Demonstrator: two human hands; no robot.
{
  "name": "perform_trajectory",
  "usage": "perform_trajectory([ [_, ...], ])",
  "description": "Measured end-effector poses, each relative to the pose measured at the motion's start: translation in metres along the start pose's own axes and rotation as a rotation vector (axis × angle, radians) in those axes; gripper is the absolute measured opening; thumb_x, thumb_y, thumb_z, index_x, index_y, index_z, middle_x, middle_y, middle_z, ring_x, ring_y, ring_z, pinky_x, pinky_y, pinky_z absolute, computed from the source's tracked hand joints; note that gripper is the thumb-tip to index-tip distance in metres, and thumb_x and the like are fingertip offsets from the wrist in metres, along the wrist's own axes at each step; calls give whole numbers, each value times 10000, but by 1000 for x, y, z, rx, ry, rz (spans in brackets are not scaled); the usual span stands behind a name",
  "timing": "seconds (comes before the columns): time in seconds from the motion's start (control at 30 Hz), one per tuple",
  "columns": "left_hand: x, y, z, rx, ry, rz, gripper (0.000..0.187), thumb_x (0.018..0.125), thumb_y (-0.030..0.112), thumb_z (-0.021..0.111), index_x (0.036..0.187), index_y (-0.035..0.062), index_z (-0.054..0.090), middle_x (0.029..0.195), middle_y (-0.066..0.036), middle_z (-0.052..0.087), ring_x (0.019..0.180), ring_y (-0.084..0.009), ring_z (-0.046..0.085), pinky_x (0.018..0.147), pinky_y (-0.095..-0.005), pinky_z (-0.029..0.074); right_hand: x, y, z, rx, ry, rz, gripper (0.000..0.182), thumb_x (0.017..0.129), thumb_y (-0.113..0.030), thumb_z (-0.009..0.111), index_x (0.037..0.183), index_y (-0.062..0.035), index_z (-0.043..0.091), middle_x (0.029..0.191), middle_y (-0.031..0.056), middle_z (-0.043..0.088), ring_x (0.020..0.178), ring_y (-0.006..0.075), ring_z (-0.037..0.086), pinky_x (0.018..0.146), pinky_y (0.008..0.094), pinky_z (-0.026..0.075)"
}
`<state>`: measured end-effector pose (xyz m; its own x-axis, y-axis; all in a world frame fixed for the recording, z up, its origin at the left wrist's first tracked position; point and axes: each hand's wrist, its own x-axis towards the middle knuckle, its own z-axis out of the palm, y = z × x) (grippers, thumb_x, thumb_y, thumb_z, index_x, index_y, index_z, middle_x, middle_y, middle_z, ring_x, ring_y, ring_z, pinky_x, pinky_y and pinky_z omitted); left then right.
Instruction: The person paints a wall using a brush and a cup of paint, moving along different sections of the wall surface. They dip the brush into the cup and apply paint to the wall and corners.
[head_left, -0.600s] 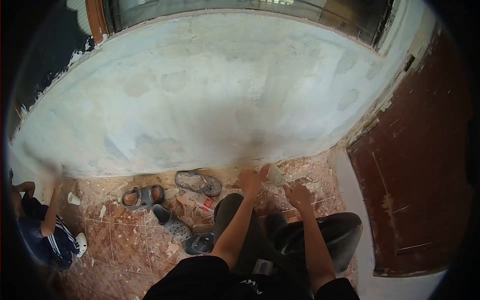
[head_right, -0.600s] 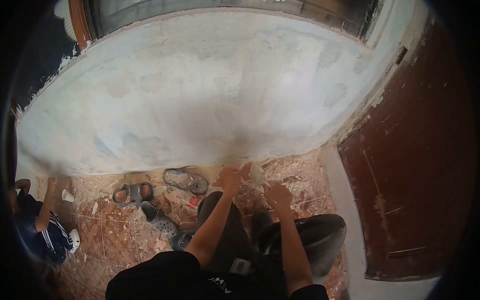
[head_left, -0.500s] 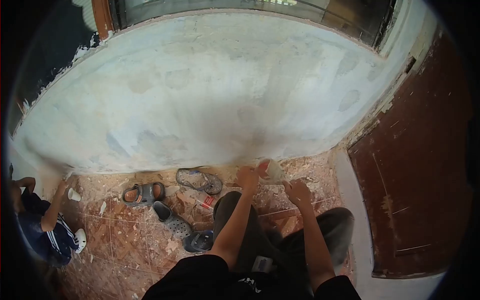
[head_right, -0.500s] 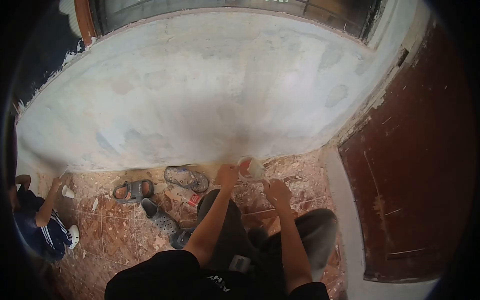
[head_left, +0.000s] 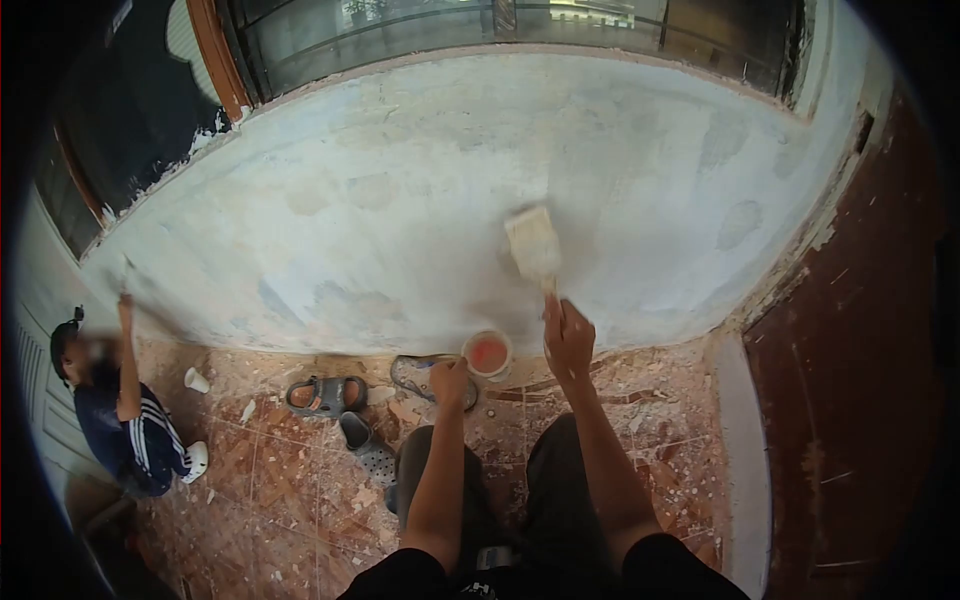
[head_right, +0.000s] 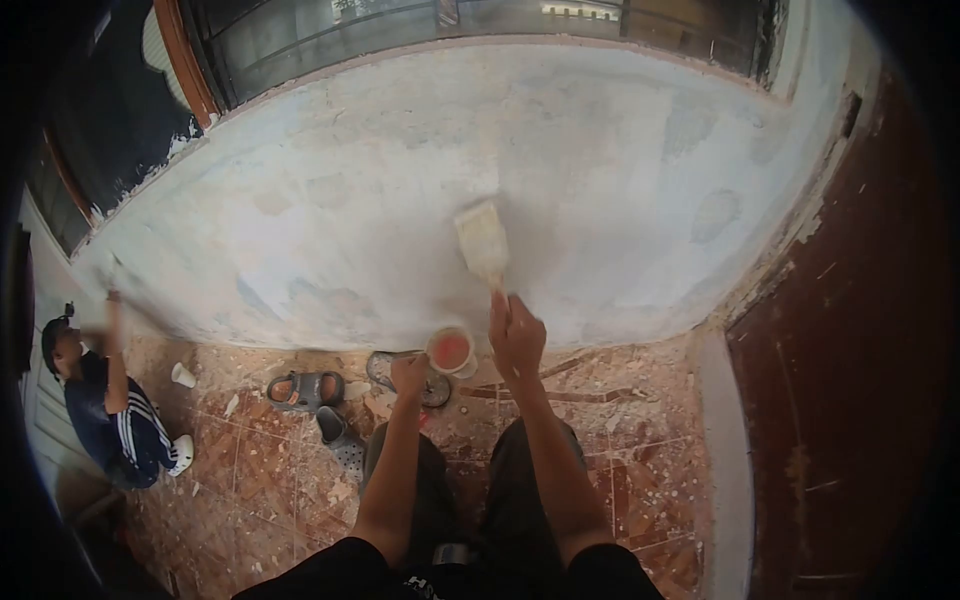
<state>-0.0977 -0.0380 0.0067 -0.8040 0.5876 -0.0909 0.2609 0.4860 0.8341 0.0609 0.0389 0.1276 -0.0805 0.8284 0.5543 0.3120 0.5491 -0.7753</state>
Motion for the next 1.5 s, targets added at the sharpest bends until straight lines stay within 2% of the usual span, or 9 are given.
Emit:
perform_trajectory([
  [0.17,-6,-25,-35,41,198,-24,307,674,241,555,618,-61,564,457,-159,474,431,-189,495,493,-373,379,44,-13,20,152,19,28,339,854,-267,435,616,-34,500,512,140,496,460,338,486,433,399,359],
  [0.37,-8,-48,-68,152,298,10,291,659,252,593,662,-38,604,557,-183,561,519,-281,575,546,-373,431,4,27,38,114,28,102,360,861,-250,430,577,-32,475,485,135,475,441,330,478,423,392,357],
  [0.43,-13,-35,-82,313,315,-18,270,660,264,600,715,3,640,666,-181,602,640,-320,601,614,-372,467,4,15,27,237,53,80,364,875,-225,428,577,-16,440,440,94,395,371,206,388,398,313,310],
  [0.53,-4,-33,-94,369,289,-26,248,661,255,596,736,25,653,715,-169,614,702,-315,607,658,-375,475,45,-14,22,283,106,-138,287,854,-196,456,614,-40,469,437,127,435,403,317,460,390,380,335],
  [0.83,12,20,-160,451,180,64,225,662,205,560,686,-8,630,582,-169,582,555,-285,587,564,-358,453,-12,86,75,20,44,92,263,853,-233,440,699,-48,547,463,130,491,433,322,514,390,394,369],
  [0.97,19,19,-181,516,286,115,224,654,214,573,701,7,641,639,-168,602,619,-289,604,597,-363,464,-41,72,58,43,27,140,226,847,-201,445,716,-44,541,474,137,490,423,319,509,379,383,364],
  [1.2,-16,59,-197,501,306,231,209,677,183,566,759,5,638,724,-177,610,697,-313,603,624,-359,466,42,3,61,187,71,-128,224,863,-192,435,732,-31,519,495,99,507,391,252,493,396,327,369],
  [1.37,-12,39,-207,496,222,304,194,677,169,575,749,-1,636,756,-178,612,713,-313,598,642,-366,464,-13,45,73,185,-53,206,246,880,-230,415,859,-30,555,552,88,570,418,216,540,430,310,408],
  [1.5,-6,14,-217,478,144,318,158,666,137,593,733,1,639,779,-161,617,727,-319,590,670,-376,459,-25,34,37,-30,39,83,228,867,-214,418,931,-46,560,601,127,581,511,301,573,459,370,435],
])
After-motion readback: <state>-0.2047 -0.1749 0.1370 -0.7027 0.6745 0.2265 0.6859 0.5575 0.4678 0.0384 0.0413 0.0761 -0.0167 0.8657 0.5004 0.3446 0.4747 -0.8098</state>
